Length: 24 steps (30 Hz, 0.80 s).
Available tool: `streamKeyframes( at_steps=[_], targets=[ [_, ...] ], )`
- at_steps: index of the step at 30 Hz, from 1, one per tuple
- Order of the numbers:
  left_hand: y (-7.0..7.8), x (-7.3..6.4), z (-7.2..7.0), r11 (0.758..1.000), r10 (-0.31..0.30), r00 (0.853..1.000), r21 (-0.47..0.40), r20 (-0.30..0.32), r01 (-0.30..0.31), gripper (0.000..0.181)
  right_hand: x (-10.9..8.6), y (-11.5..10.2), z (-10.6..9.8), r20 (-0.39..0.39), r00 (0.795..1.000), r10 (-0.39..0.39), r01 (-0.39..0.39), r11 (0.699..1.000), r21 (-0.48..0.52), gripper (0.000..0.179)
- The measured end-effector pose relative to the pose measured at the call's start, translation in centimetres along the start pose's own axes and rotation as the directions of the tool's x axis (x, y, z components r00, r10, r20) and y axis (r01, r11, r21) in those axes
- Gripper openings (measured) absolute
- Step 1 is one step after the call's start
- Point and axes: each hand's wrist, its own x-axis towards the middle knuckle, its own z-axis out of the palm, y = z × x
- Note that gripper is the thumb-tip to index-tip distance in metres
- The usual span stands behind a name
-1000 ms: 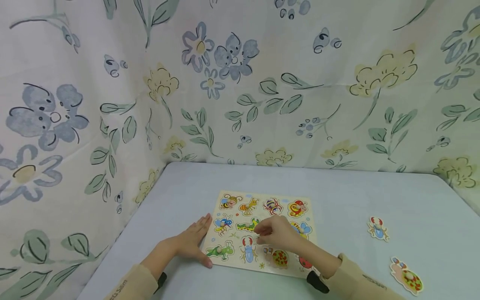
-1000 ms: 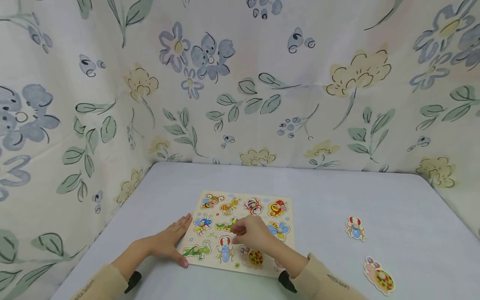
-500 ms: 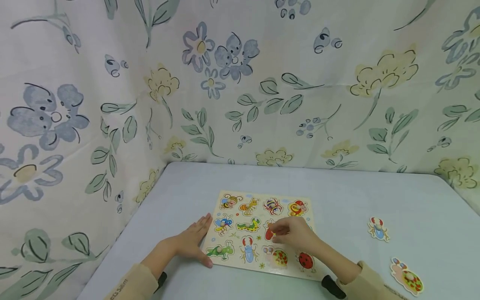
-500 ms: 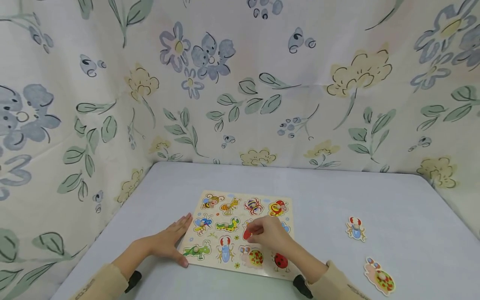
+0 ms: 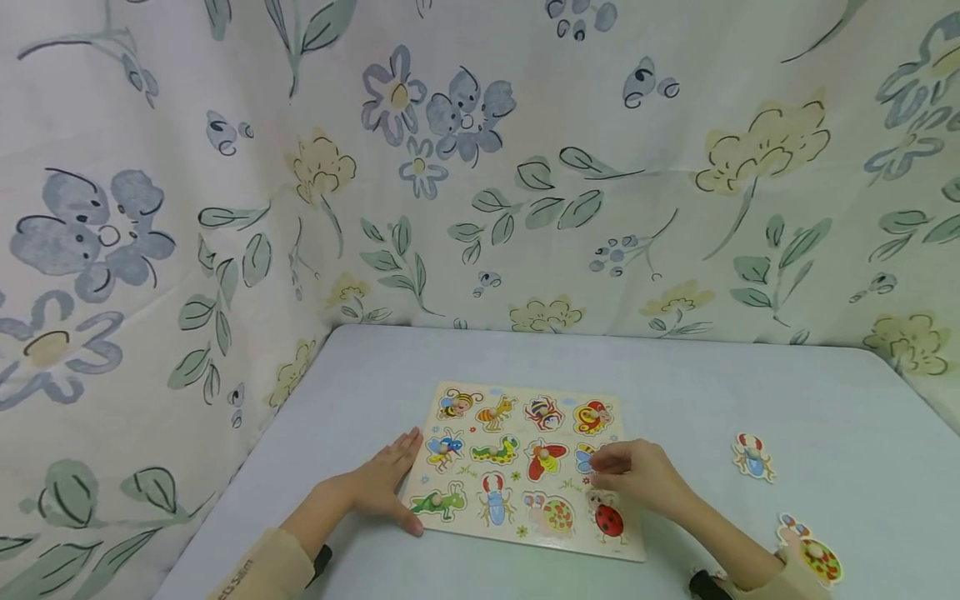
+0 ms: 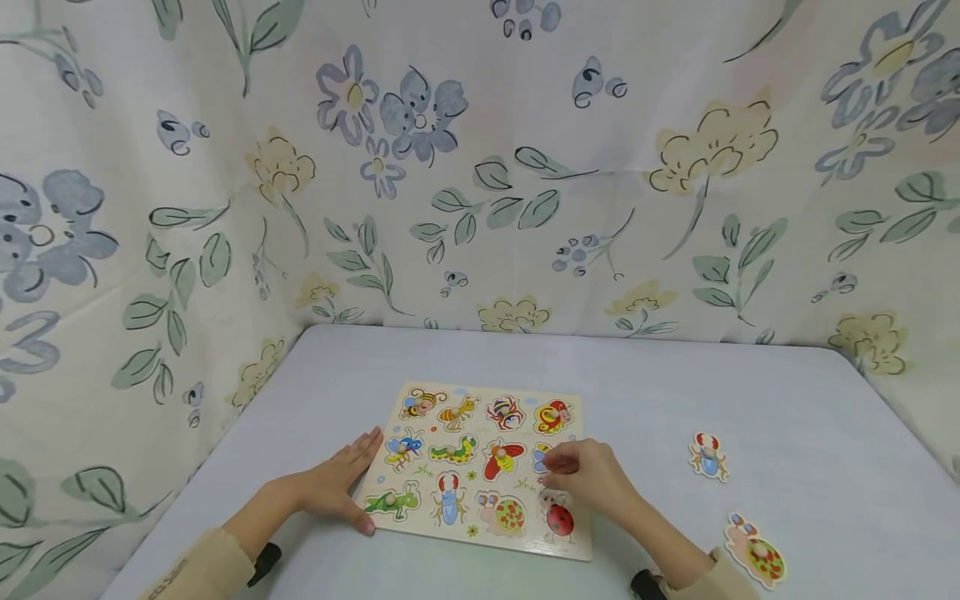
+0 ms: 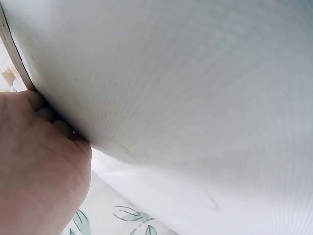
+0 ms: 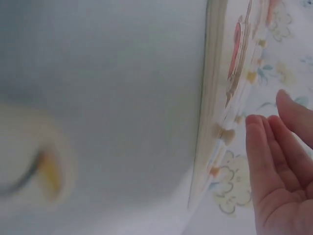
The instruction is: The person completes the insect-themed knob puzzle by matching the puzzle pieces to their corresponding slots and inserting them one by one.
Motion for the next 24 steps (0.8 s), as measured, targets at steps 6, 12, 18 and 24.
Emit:
streamKeyframes(
  at_steps=[6,12,18,24],
  targets=[
    [0.2,-0.2,0.0,1.000,0.001,1.000,-0.003,-0.004,-0.001,0.130,-0.8,0.6,-2.1,-0.021,0.999,0.047,-0.048,0.998,-0.032,0.021],
    [0.3,-0.3,0.0,1.000,-0.007,1.000,-0.011,-0.005,0.007,0.130,-1.5,0.7,-4.3,-0.079,0.992,0.101,-0.108,0.990,-0.088,0.023],
    [0.3,-0.3,-0.1,1.000,-0.014,1.000,-0.012,-0.003,0.014,0.130,-2.1,2.1,-6.2,-0.131,0.987,0.088,-0.107,0.982,-0.152,0.024],
    [0.1,-0.2,0.0,1.000,-0.008,1.000,-0.013,-0.004,0.007,0.130,-2.8,3.6,-7.8,-0.165,0.981,0.098,-0.131,0.971,-0.202,0.026]
  ],
)
